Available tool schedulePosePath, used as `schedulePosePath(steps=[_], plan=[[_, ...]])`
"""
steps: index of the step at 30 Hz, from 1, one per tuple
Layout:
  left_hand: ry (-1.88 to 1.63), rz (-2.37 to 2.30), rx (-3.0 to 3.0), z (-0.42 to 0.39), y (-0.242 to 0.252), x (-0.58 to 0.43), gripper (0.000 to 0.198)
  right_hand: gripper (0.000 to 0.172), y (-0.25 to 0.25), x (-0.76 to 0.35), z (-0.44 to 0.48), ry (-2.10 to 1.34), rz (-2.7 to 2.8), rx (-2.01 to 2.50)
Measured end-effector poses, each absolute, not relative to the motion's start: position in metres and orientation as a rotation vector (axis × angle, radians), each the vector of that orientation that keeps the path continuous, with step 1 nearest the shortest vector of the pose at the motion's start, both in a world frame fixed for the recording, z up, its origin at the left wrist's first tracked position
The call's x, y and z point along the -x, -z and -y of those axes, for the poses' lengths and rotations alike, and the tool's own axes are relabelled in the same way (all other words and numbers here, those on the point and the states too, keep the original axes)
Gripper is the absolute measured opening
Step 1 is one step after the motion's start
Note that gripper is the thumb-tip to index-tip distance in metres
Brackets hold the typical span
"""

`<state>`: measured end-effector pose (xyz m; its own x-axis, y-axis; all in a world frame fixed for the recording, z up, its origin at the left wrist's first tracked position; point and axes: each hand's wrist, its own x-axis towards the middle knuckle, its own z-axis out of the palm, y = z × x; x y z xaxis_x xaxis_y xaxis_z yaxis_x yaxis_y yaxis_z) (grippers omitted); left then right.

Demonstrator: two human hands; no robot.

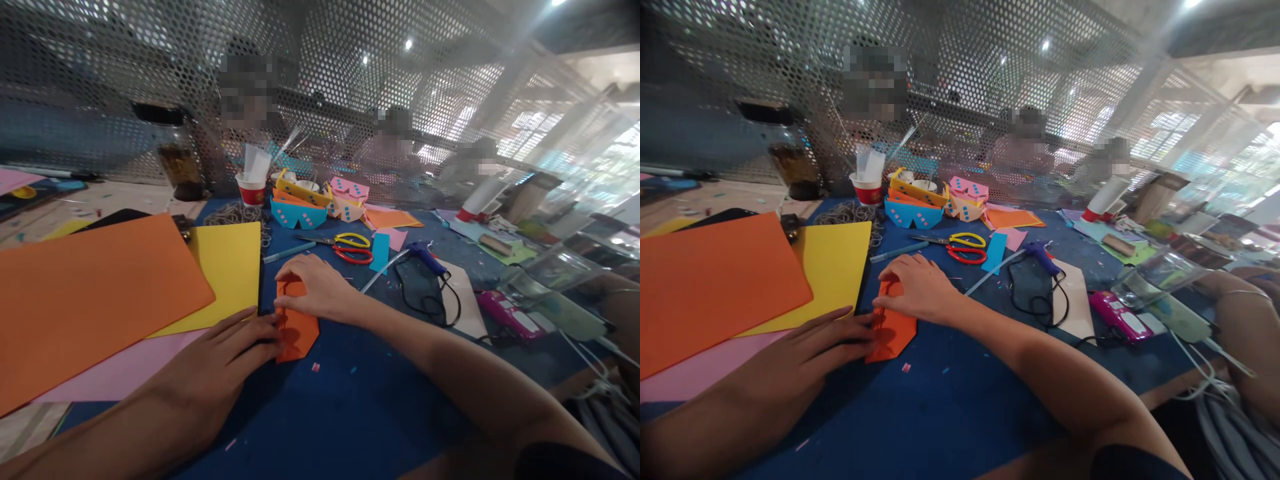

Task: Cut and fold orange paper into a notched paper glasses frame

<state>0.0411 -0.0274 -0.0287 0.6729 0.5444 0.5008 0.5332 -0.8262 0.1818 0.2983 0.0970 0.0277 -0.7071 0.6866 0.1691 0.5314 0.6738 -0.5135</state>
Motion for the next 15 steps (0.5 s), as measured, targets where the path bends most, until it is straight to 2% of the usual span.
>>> schedulePosePath(steps=[3,6,9,15], plan=[[-0.846,-0.927,-2.83,0.027,0.029,-0.042,0.07,0.023,-0.026,-0.298,-0.097,-0.635,2.524,0.979],[-0.836,-0.912,-2.797,0.025,0.029,-0.045,0.069,0.004,-0.022,-0.294,-0.1,-0.656,2.463,1.012],[-0.856,-0.902,-2.786,0.024,0.027,-0.05,0.059,0.019,-0.019,-0.288,-0.103,-0.653,2.412,1.066],[-0.863,-0.892,-2.825,0.025,0.024,-0.052,0.06,0.006,-0.023,-0.285,-0.105,-0.63,2.411,1.085]])
